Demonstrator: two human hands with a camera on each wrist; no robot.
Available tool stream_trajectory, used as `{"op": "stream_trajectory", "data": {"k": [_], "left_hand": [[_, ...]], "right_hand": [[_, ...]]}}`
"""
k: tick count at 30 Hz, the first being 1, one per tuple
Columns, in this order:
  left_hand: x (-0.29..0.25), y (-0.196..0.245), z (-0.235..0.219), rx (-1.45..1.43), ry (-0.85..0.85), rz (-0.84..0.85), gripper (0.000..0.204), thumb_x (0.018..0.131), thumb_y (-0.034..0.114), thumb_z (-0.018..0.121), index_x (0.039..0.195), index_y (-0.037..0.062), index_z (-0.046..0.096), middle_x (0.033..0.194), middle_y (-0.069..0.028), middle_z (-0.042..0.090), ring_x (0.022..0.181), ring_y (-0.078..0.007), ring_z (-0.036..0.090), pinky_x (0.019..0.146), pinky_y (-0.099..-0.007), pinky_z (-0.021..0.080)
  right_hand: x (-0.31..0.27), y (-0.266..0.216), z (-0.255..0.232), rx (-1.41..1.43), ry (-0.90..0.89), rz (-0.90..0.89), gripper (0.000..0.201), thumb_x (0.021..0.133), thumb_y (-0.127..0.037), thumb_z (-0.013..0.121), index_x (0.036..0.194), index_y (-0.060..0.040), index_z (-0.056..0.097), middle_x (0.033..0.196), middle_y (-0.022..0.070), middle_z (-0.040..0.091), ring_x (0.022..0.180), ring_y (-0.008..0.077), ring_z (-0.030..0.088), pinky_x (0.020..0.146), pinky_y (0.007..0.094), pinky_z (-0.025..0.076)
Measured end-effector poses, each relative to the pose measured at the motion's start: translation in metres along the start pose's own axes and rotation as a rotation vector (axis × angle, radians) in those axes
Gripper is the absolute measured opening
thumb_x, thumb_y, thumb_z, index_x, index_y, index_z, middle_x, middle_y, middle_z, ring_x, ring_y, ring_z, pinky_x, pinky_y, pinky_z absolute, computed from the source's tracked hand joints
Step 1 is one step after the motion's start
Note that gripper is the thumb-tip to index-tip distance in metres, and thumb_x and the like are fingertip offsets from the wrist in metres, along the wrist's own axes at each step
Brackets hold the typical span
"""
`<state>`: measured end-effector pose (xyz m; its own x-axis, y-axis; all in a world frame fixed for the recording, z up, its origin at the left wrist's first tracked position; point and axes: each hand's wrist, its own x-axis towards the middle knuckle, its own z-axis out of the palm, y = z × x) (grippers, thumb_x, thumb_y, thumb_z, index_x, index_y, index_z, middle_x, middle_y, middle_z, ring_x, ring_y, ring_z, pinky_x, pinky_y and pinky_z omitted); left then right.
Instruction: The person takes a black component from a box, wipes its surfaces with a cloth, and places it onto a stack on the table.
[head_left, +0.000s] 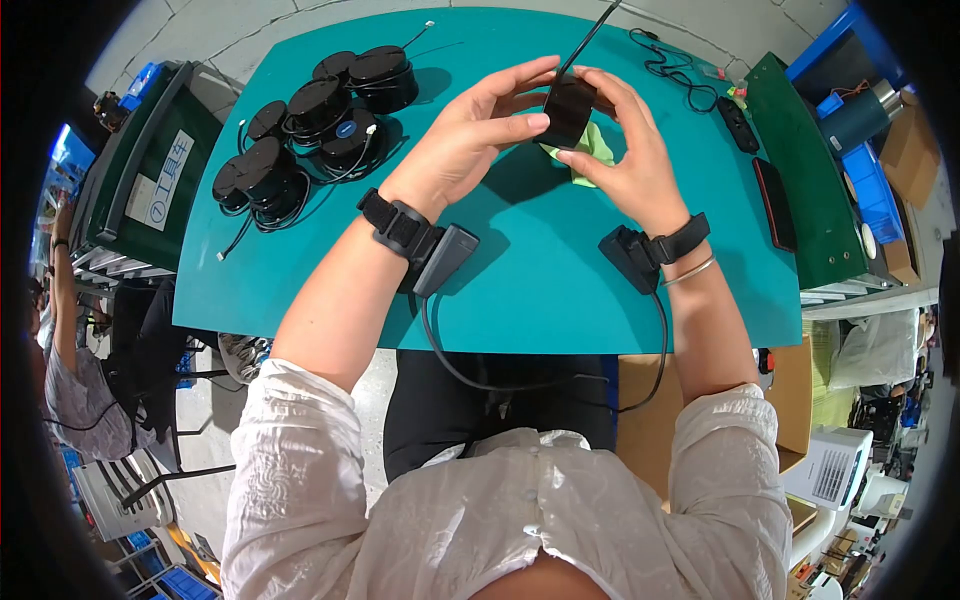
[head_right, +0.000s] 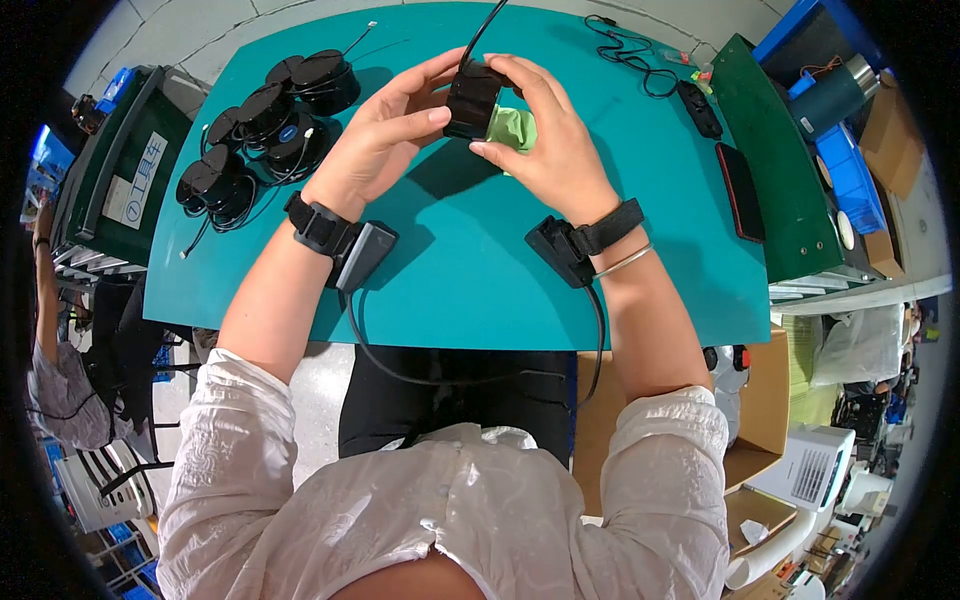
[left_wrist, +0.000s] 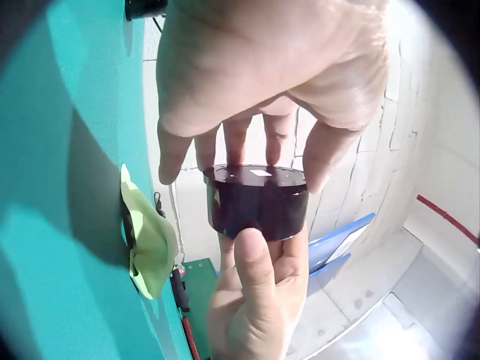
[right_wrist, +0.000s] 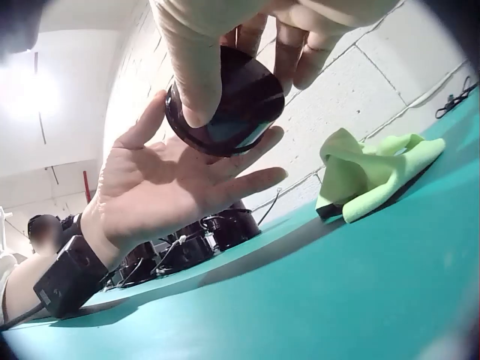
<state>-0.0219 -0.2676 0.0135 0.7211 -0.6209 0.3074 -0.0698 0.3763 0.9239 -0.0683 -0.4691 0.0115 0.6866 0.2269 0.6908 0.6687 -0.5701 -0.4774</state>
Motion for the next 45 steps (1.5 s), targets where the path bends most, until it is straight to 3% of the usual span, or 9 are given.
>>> {"op": "stream_trajectory", "data": {"k": [10, 15, 19, 25, 28, 30, 32, 38, 45], "left_hand": [[-0.001, -0.009, -0.005, -0.091, 0.035, -0.211, 0.051, 0.095, 0.037, 0.055, 0.134, 0.0053, 0.048, 0.118, -0.0113, 0.059, 0.100, -0.0205, 0.062, 0.082, -0.0366, 0.056], [0.001, -0.012, -0.009, -0.318, 0.108, -0.335, 0.056, 0.097, 0.050, 0.044, 0.129, 0.0038, 0.049, 0.097, -0.0161, 0.064, 0.074, -0.0263, 0.067, 0.067, -0.0360, 0.060], [0.001, -0.011, -0.013, -0.267, -0.004, -0.367, 0.059, 0.098, 0.052, 0.042, 0.130, 0.0040, 0.049, 0.101, -0.0163, 0.064, 0.072, -0.0264, 0.067, 0.066, -0.0357, 0.060], [-0.002, -0.005, 0.000, -0.143, -0.005, -0.269, 0.066, 0.096, 0.055, 0.043, 0.139, 0.0055, 0.041, 0.129, -0.0153, 0.053, 0.108, -0.0262, 0.059, 0.083, -0.0427, 0.056], [-0.002, -0.006, 0.005, -0.016, 0.079, 0.001, 0.065, 0.092, 0.041, 0.060, 0.144, 0.0094, 0.036, 0.143, -0.0110, 0.039, 0.126, -0.0257, 0.045, 0.096, -0.0448, 0.049], [-0.003, 0.003, 0.011, 0.316, -0.082, 0.234, 0.077, 0.082, 0.020, 0.073, 0.147, 0.0144, 0.032, 0.148, -0.0070, 0.032, 0.128, -0.0254, 0.041, 0.100, -0.0432, 0.045], [-0.003, 0.007, 0.013, 0.308, -0.045, 0.222, 0.078, 0.077, 0.008, 0.074, 0.145, 0.0158, 0.037, 0.146, -0.0046, 0.035, 0.127, -0.0235, 0.042, 0.099, -0.0410, 0.045], [-0.003, 0.008, 0.006, 0.126, 0.109, 0.274, 0.062, 0.080, 0.016, 0.075, 0.136, 0.0099, 0.049, 0.123, -0.0078, 0.054, 0.099, -0.0191, 0.057, 0.084, -0.0318, 0.052], [-0.001, 0.005, -0.001, -0.341, 0.042, -0.140, 0.056, 0.096, 0.048, 0.048, 0.123, -0.0001, 0.055, 0.098, -0.0140, 0.065, 0.070, -0.0206, 0.064, 0.060, -0.0337, 0.054]], "right_hand": [[-0.004, 0.002, -0.006, 0.396, -0.164, 0.360, 0.072, 0.080, -0.032, 0.076, 0.142, -0.0131, 0.042, 0.134, 0.0122, 0.049, 0.104, 0.0201, 0.059, 0.083, 0.0320, 0.051], [-0.004, -0.002, 0.001, 0.322, -0.178, 0.215, 0.071, 0.083, -0.031, 0.073, 0.144, -0.0171, 0.039, 0.136, 0.0121, 0.045, 0.101, 0.0211, 0.060, 0.083, 0.0323, 0.052], [-0.003, -0.005, 0.002, 0.385, -0.199, 0.163, 0.074, 0.080, -0.020, 0.075, 0.145, -0.0186, 0.039, 0.134, 0.0112, 0.045, 0.100, 0.0204, 0.060, 0.085, 0.0320, 0.052], [-0.002, 0.000, 0.000, 0.376, -0.087, 0.160, 0.077, 0.076, -0.010, 0.078, 0.144, -0.0161, 0.040, 0.131, 0.0097, 0.047, 0.096, 0.0188, 0.062, 0.085, 0.0315, 0.053], [-0.001, 0.000, -0.002, 0.565, 0.006, 0.266, 0.076, 0.078, -0.010, 0.078, 0.143, -0.0154, 0.040, 0.131, 0.0099, 0.047, 0.097, 0.0172, 0.062, 0.084, 0.0305, 0.053], [-0.001, 0.000, -0.002, 0.594, 0.011, 0.272, 0.075, 0.079, -0.009, 0.077, 0.144, -0.0149, 0.039, 0.133, 0.0107, 0.046, 0.099, 0.0166, 0.061, 0.084, 0.0300, 0.053], [0.000, -0.003, 0.000, 0.682, 0.011, 0.249, 0.076, 0.080, -0.007, 0.076, 0.145, -0.0126, 0.036, 0.135, 0.0113, 0.045, 0.100, 0.0172, 0.061, 0.086, 0.0304, 0.053], [-0.001, -0.009, 0.009, 0.881, -0.024, 0.260, 0.074, 0.083, -0.005, 0.072, 0.146, -0.0096, 0.034, 0.136, 0.0113, 0.044, 0.098, 0.0155, 0.059, 0.084, 0.0277, 0.052], [0.002, -0.003, -0.006, 0.647, -0.095, 0.290, 0.071, 0.083, -0.011, 0.072, 0.145, -0.0108, 0.038, 0.135, 0.0086, 0.046, 0.090, 0.0123, 0.053, 0.077, 0.0234, 0.047]]}}
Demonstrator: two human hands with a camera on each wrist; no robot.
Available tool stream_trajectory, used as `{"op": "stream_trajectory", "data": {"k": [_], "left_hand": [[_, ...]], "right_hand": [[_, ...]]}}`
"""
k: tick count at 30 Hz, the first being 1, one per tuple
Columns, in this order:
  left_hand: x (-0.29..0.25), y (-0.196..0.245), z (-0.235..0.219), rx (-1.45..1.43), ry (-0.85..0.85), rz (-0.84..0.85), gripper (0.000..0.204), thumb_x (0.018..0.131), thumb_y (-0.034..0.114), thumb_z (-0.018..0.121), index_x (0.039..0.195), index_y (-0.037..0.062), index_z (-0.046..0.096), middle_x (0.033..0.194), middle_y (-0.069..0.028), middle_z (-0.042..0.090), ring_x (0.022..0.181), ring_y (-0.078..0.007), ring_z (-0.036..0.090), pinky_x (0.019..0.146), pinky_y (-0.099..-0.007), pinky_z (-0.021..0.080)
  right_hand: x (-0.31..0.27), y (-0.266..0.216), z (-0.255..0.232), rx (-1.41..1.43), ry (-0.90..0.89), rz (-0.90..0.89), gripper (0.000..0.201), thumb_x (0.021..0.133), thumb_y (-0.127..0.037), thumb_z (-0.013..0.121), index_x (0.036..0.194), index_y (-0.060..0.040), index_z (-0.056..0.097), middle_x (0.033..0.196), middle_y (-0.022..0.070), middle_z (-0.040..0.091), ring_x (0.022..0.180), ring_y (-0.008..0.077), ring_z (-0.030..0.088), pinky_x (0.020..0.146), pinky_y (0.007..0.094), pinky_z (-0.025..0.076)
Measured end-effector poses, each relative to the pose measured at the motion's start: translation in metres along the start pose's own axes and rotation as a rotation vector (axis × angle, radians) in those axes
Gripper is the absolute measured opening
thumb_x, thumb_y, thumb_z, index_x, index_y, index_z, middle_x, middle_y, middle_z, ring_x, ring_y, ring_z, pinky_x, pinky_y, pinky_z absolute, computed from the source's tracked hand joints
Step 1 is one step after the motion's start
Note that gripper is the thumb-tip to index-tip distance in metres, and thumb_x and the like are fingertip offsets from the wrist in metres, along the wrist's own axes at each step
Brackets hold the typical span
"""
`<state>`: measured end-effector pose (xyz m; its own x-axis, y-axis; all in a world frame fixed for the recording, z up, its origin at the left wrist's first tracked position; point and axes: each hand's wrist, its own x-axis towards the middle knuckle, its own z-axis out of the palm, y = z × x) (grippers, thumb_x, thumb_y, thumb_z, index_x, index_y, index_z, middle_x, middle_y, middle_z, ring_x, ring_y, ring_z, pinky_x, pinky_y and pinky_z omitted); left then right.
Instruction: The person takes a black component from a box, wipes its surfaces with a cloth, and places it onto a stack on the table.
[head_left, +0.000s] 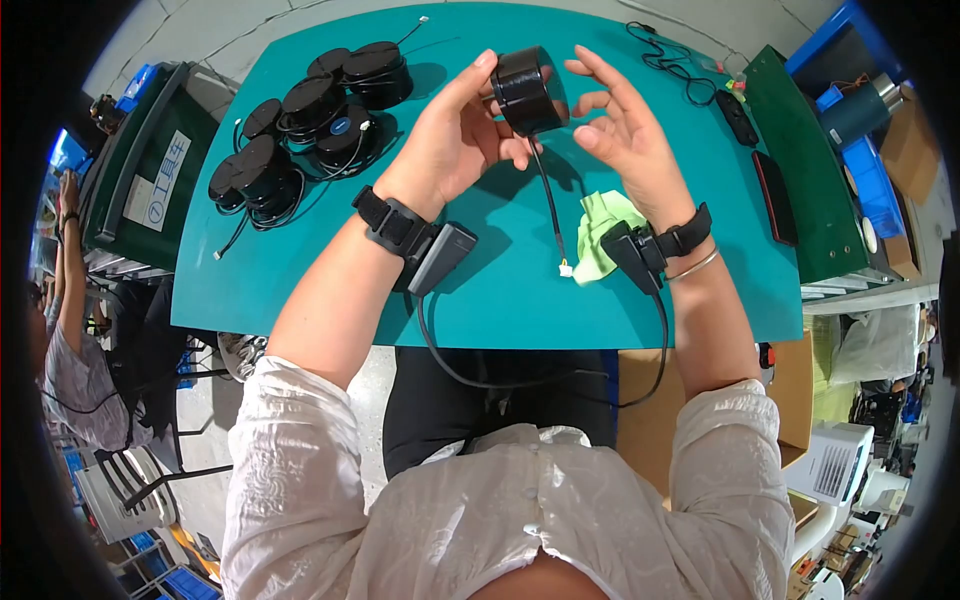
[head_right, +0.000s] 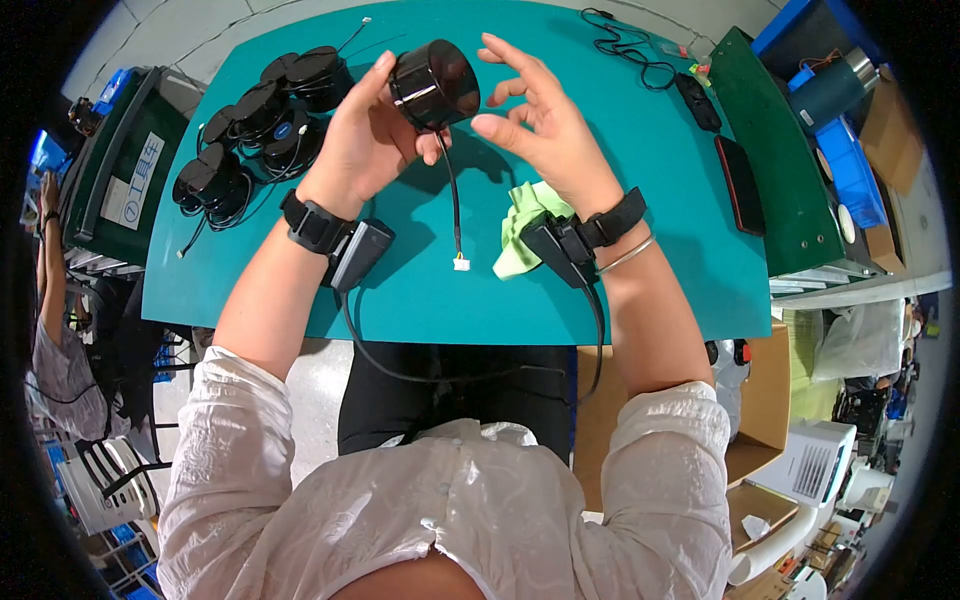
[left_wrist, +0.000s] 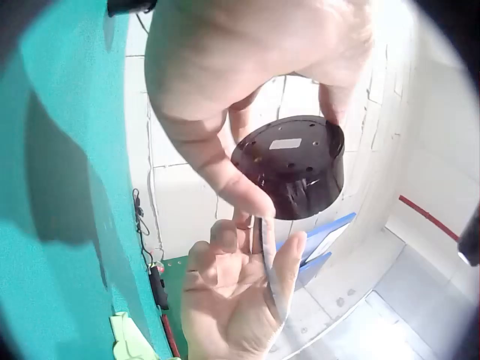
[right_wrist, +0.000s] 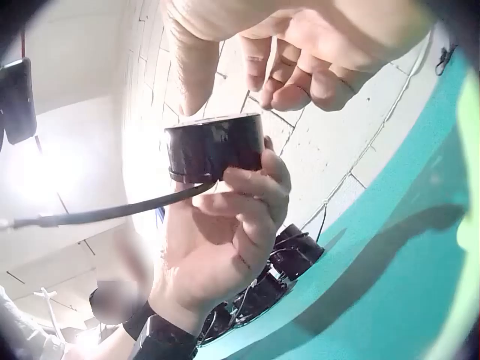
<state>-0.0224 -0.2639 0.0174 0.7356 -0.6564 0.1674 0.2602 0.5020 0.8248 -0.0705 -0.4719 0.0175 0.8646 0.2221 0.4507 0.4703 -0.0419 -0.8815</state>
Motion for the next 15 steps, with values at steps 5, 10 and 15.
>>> {"op": "stream_trajectory", "data": {"k": [5, 10, 15], "left_hand": [[0.006, -0.015, -0.006, 0.010, 0.087, -0.111, 0.053, 0.098, 0.049, 0.040, 0.121, 0.0038, 0.056, 0.094, -0.0151, 0.066, 0.067, -0.0229, 0.062, 0.051, -0.0308, 0.052], [0.002, -0.012, -0.005, 0.030, 0.018, -0.244, 0.056, 0.099, 0.052, 0.038, 0.127, 0.0048, 0.052, 0.097, -0.0126, 0.063, 0.072, -0.0229, 0.063, 0.059, -0.0342, 0.055], [0.005, -0.017, -0.003, 0.188, 0.086, -0.125, 0.053, 0.100, 0.045, 0.042, 0.138, 0.0087, 0.043, 0.120, -0.0119, 0.054, 0.102, -0.0215, 0.058, 0.082, -0.0391, 0.052]], "right_hand": [[-0.002, 0.021, 0.009, -0.093, -0.029, -0.004, 0.073, 0.082, -0.015, 0.074, 0.145, -0.0107, 0.038, 0.136, 0.0074, 0.047, 0.097, 0.0166, 0.056, 0.083, 0.0290, 0.049], [-0.002, 0.021, 0.010, 0.018, -0.009, 0.087, 0.073, 0.083, -0.019, 0.075, 0.145, -0.0089, 0.038, 0.130, 0.0091, 0.051, 0.096, 0.0162, 0.057, 0.084, 0.0292, 0.049], [-0.002, 0.018, 0.011, 0.078, 0.118, 0.167, 0.072, 0.084, -0.021, 0.074, 0.143, -0.0037, 0.037, 0.123, 0.0138, 0.053, 0.094, 0.0160, 0.059, 0.080, 0.0285, 0.051]]}}
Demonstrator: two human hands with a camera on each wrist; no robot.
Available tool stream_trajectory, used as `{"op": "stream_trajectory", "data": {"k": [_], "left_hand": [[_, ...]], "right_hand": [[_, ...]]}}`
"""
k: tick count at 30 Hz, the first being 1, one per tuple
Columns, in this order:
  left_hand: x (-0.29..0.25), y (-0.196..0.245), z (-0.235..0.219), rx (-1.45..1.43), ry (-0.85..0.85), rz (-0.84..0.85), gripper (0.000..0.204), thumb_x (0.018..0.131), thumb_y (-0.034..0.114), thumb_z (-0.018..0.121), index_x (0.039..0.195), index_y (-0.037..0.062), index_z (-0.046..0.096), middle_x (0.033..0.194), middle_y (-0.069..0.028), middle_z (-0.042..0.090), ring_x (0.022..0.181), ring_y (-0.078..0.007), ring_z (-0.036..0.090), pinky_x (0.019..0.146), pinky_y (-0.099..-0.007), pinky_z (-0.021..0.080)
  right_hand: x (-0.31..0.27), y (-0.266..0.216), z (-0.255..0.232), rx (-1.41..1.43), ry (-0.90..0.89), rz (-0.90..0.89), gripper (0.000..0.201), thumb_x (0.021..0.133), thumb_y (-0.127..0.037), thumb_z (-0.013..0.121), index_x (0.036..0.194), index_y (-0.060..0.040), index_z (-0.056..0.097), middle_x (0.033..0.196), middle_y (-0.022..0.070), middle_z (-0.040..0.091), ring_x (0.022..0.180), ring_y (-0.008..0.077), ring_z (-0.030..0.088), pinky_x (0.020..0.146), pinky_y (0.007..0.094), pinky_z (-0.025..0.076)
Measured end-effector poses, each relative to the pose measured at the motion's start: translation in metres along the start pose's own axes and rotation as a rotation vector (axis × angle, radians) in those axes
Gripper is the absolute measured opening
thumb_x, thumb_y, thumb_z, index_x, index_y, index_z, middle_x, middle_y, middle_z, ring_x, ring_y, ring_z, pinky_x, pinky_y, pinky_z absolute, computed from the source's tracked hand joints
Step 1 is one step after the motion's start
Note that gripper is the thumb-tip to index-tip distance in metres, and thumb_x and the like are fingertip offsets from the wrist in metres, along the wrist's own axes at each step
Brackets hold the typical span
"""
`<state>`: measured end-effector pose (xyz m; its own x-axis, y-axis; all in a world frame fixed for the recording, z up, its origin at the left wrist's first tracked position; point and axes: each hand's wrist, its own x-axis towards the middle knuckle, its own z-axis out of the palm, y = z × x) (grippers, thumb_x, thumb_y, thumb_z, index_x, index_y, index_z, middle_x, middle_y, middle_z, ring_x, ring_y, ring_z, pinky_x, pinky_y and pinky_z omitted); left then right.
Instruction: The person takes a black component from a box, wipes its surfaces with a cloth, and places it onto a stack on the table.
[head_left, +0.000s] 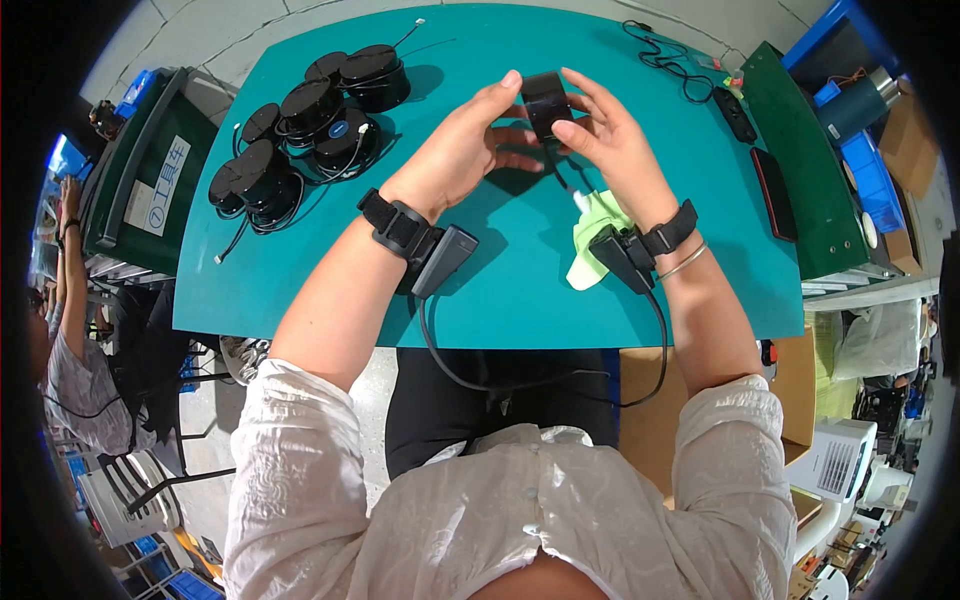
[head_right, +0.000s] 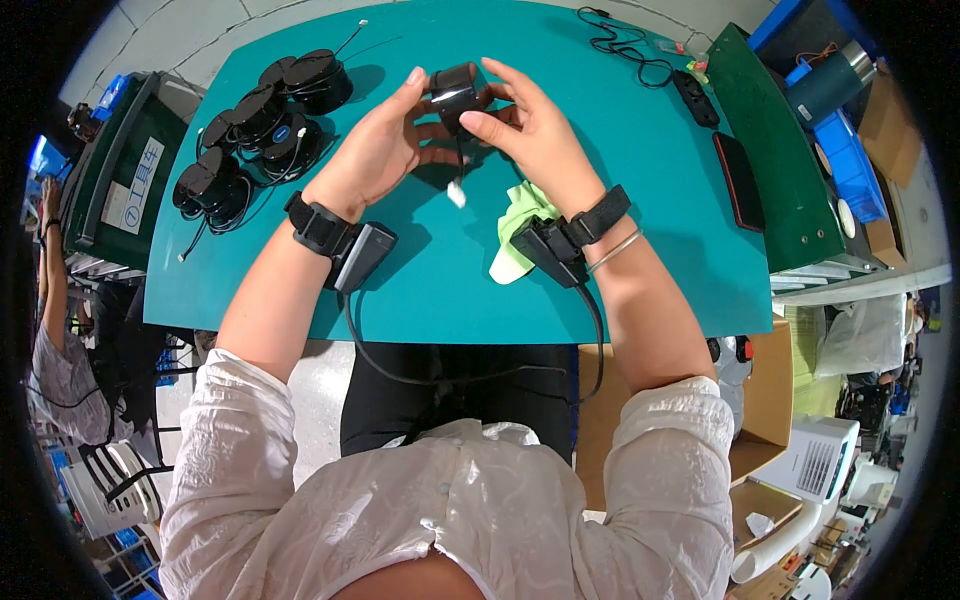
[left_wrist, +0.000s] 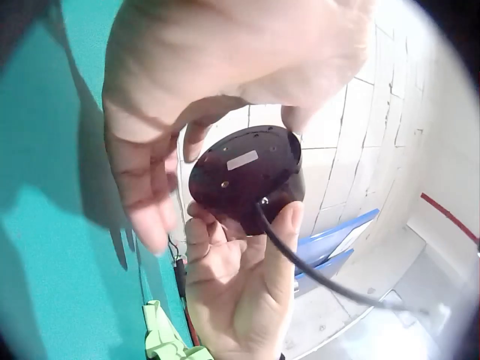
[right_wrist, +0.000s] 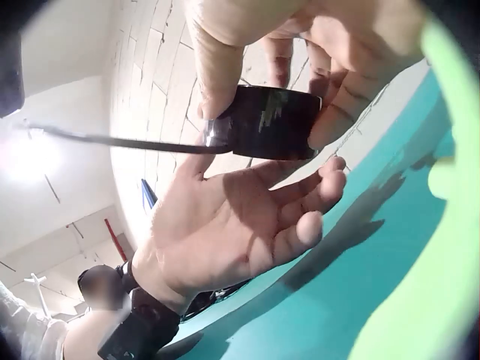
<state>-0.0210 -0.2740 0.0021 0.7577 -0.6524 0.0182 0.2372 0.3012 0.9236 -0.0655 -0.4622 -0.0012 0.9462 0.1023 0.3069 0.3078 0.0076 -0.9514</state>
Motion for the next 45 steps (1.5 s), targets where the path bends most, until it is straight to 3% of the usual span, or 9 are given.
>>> {"op": "stream_trajectory", "data": {"k": [5, 9, 12, 15, 20, 31, 34, 37, 45], "left_hand": [[-0.005, 0.002, 0.005, 0.137, -0.061, 0.189, 0.059, 0.090, 0.015, 0.065, 0.143, 0.0128, 0.039, 0.133, -0.0100, 0.045, 0.115, -0.0174, 0.050, 0.092, -0.0334, 0.047], [-0.002, 0.002, 0.003, 0.195, 0.013, 0.168, 0.052, 0.091, 0.017, 0.063, 0.139, 0.0095, 0.044, 0.125, -0.0100, 0.051, 0.110, -0.0184, 0.052, 0.089, -0.0349, 0.048], [0.002, 0.001, -0.008, -0.016, 0.046, 0.114, 0.044, 0.092, 0.020, 0.061, 0.132, 0.0052, 0.049, 0.114, -0.0106, 0.057, 0.100, -0.0224, 0.056, 0.084, -0.0358, 0.050], [0.003, 0.000, -0.013, -0.193, 0.055, -0.018, 0.041, 0.097, 0.030, 0.050, 0.126, 0.0022, 0.052, 0.107, -0.0132, 0.059, 0.085, -0.0273, 0.058, 0.075, -0.0368, 0.050], [0.003, 0.000, -0.014, -0.166, -0.038, -0.050, 0.042, 0.099, 0.035, 0.043, 0.127, 0.0047, 0.052, 0.107, -0.0134, 0.059, 0.085, -0.0281, 0.060, 0.070, -0.0365, 0.050], [0.003, -0.002, -0.010, -0.115, -0.047, -0.009, 0.044, 0.100, 0.037, 0.045, 0.131, 0.0064, 0.047, 0.109, -0.0107, 0.059, 0.090, -0.0252, 0.060, 0.072, -0.0349, 0.052], [0.003, -0.004, -0.006, -0.083, -0.043, 0.080, 0.048, 0.095, 0.027, 0.059, 0.134, 0.0029, 0.044, 0.116, -0.0118, 0.056, 0.097, -0.0223, 0.059, 0.075, -0.0343, 0.052], [0.003, -0.003, -0.002, 0.241, 0.015, 0.201, 0.078, 0.074, 0.001, 0.077, 0.140, 0.0009, 0.036, 0.129, -0.0135, 0.046, 0.102, -0.0187, 0.057, 0.084, -0.0317, 0.051], [-0.003, 0.004, 0.004, 0.494, 0.027, 0.317, 0.082, 0.071, -0.001, 0.079, 0.141, 0.0074, 0.038, 0.128, -0.0102, 0.046, 0.102, -0.0175, 0.055, 0.086, -0.0303, 0.050]], "right_hand": [[0.002, 0.009, -0.008, 0.120, 0.034, 0.139, 0.065, 0.088, -0.029, 0.069, 0.139, 0.0007, 0.041, 0.109, 0.0137, 0.059, 0.080, 0.0151, 0.061, 0.070, 0.0263, 0.050], [0.001, -0.002, -0.006, 0.202, -0.048, 0.226, 0.060, 0.090, -0.032, 0.067, 0.136, 0.0017, 0.045, 0.108, 0.0112, 0.059, 0.080, 0.0140, 0.061, 0.070, 0.0262, 0.050], [0.002, -0.005, -0.010, 0.249, -0.153, 0.279, 0.058, 0.091, -0.034, 0.064, 0.136, 0.0003, 0.047, 0.107, 0.0084, 0.059, 0.080, 0.0136, 0.060, 0.072, 0.0264, 0.050], [0.002, -0.005, -0.012, -0.083, -0.080, 0.258, 0.061, 0.092, -0.036, 0.063, 0.138, -0.0007, 0.044, 0.114, 0.0079, 0.058, 0.085, 0.0133, 0.061, 0.073, 0.0266, 0.050], [-0.003, -0.014, -0.007, -0.096, -0.102, 0.120, 0.062, 0.091, -0.030, 0.065, 0.142, -0.0041, 0.041, 0.130, 0.0087, 0.051, 0.098, 0.0137, 0.059, 0.076, 0.0274, 0.050], [-0.001, -0.009, -0.008, -0.014, -0.107, -0.009, 0.057, 0.088, -0.014, 0.066, 0.139, -0.0048, 0.042, 0.132, 0.0100, 0.048, 0.107, 0.0169, 0.056, 0.090, 0.0306, 0.048], [0.003, 0.000, -0.017, 0.023, -0.131, -0.018, 0.059, 0.087, -0.011, 0.065, 0.140, -0.0069, 0.040, 0.135, 0.0099, 0.045, 0.111, 0.0178, 0.055, 0.094, 0.0312, 0.046], [0.005, 0.001, -0.022, 0.067, -0.192, -0.011, 0.062, 0.085, -0.007, 0.064, 0.141, -0.0092, 0.038, 0.137, 0.0092, 0.042, 0.114, 0.0188, 0.054, 0.095, 0.0320, 0.045], [0.005, 0.000, -0.024, 0.134, -0.251, -0.054, 0.070, 0.080, 0.001, 0.067, 0.142, -0.0109, 0.036, 0.138, 0.0070, 0.040, 0.116, 0.0192, 0.052, 0.097, 0.0333, 0.044]]}}
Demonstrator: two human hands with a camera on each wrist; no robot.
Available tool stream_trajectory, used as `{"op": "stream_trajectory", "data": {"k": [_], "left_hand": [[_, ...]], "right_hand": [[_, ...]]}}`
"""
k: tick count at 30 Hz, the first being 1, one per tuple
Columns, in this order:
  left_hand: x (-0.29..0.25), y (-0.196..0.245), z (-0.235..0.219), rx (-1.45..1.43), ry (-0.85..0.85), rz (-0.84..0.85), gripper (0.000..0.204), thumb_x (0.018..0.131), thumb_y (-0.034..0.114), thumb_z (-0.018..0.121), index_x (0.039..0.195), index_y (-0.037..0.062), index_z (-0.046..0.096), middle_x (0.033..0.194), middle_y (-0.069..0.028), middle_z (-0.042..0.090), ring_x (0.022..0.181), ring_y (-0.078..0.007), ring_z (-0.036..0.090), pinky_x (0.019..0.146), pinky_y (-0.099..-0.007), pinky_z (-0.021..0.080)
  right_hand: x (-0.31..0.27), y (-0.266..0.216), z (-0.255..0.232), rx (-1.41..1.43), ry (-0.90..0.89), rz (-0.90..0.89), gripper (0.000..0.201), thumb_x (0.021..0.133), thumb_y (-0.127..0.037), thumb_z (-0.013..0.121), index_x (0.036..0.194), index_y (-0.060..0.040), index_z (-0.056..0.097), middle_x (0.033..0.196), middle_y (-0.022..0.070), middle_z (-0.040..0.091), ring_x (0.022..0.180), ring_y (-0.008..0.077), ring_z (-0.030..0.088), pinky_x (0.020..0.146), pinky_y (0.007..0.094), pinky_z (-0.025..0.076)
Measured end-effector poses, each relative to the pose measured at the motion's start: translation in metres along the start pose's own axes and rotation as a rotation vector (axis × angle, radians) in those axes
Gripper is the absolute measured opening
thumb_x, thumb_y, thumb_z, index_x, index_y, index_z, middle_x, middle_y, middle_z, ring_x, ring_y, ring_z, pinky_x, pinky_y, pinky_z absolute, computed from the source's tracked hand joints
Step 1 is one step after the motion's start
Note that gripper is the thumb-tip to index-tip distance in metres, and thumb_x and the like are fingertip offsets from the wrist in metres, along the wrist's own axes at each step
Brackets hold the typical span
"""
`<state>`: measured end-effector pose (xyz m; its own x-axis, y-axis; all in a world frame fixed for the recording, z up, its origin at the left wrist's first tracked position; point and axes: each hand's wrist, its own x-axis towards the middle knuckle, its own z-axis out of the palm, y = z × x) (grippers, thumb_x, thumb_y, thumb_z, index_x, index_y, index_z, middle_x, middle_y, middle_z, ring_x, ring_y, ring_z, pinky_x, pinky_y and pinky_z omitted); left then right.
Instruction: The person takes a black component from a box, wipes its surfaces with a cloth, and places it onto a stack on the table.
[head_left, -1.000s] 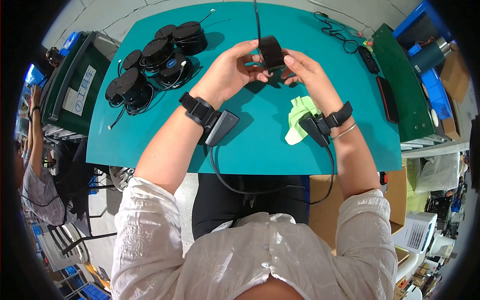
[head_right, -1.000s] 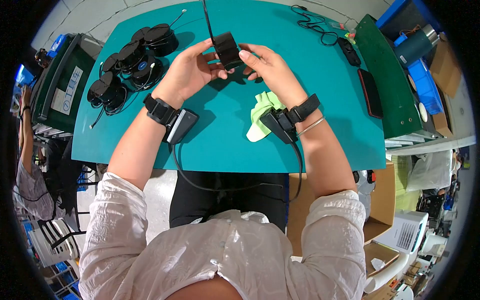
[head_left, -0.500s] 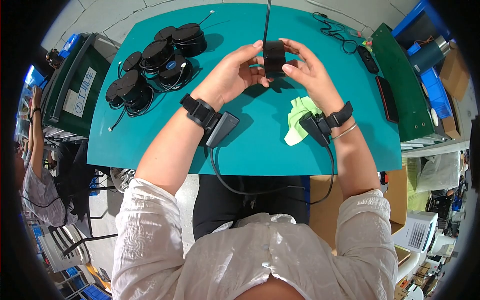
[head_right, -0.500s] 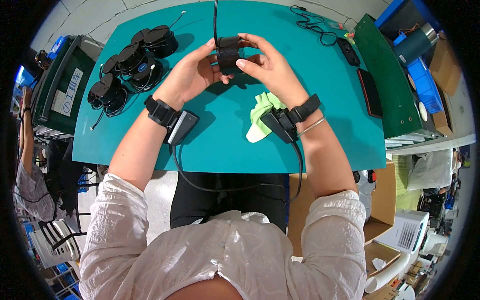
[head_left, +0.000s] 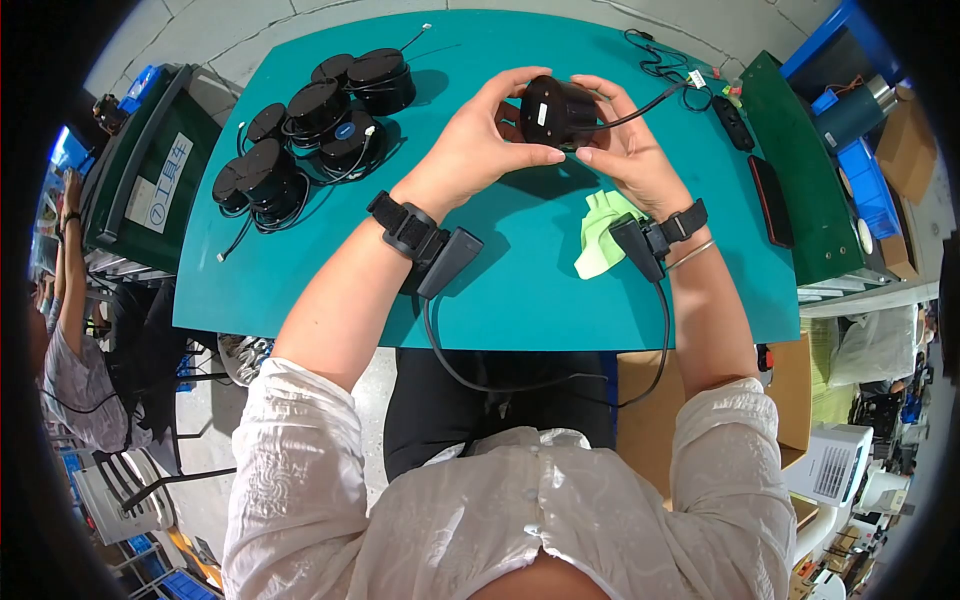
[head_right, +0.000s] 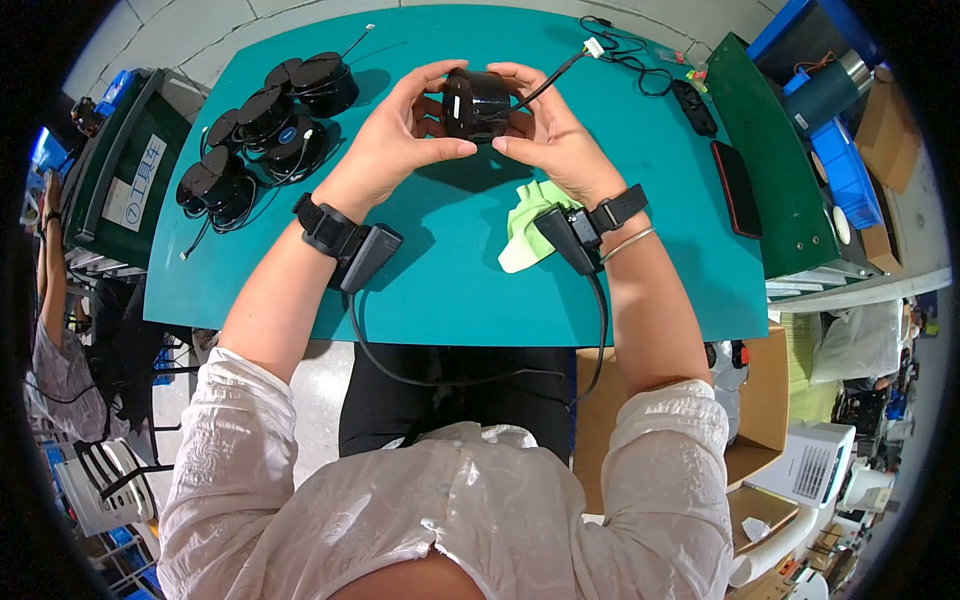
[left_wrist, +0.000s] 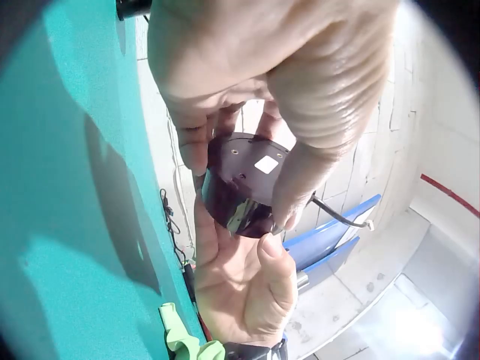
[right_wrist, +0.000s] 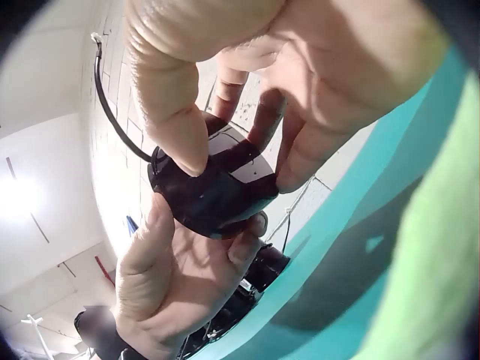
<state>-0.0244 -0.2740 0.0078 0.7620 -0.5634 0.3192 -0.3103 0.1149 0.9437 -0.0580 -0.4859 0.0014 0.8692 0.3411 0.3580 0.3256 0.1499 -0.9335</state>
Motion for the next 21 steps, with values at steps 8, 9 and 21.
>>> {"op": "stream_trajectory", "data": {"k": [8, 9, 21], "left_hand": [[-0.005, 0.007, 0.003, -0.091, 0.091, -0.038, 0.065, 0.085, 0.015, 0.071, 0.142, 0.0090, 0.040, 0.126, -0.0072, 0.049, 0.096, -0.0149, 0.054, 0.071, -0.0284, 0.047], [-0.005, 0.008, 0.002, -0.184, 0.060, -0.117, 0.056, 0.090, 0.025, 0.063, 0.139, 0.0086, 0.043, 0.120, -0.0080, 0.053, 0.090, -0.0145, 0.054, 0.066, -0.0278, 0.045], [-0.001, 0.002, -0.009, -0.603, -0.224, -0.497, 0.060, 0.100, 0.049, 0.025, 0.112, -0.0002, 0.057, 0.082, -0.0317, 0.063, 0.042, -0.0180, 0.045, 0.032, -0.0232, 0.028]], "right_hand": [[0.001, 0.007, -0.004, -0.031, 0.095, 0.036, 0.058, 0.082, -0.009, 0.073, 0.132, -0.0075, 0.043, 0.129, 0.0101, 0.046, 0.105, 0.0184, 0.059, 0.089, 0.0307, 0.049], [0.001, 0.007, -0.003, -0.030, 0.095, 0.036, 0.058, 0.082, -0.009, 0.073, 0.132, -0.0075, 0.043, 0.129, 0.0101, 0.046, 0.105, 0.0184, 0.059, 0.089, 0.0307, 0.049], [0.000, -0.008, 0.009, -0.088, 0.152, 0.104, 0.030, 0.094, -0.030, 0.060, 0.111, -0.0058, 0.062, 0.086, -0.0003, 0.062, 0.075, 0.0086, 0.058, 0.059, 0.0213, 0.042]]}}
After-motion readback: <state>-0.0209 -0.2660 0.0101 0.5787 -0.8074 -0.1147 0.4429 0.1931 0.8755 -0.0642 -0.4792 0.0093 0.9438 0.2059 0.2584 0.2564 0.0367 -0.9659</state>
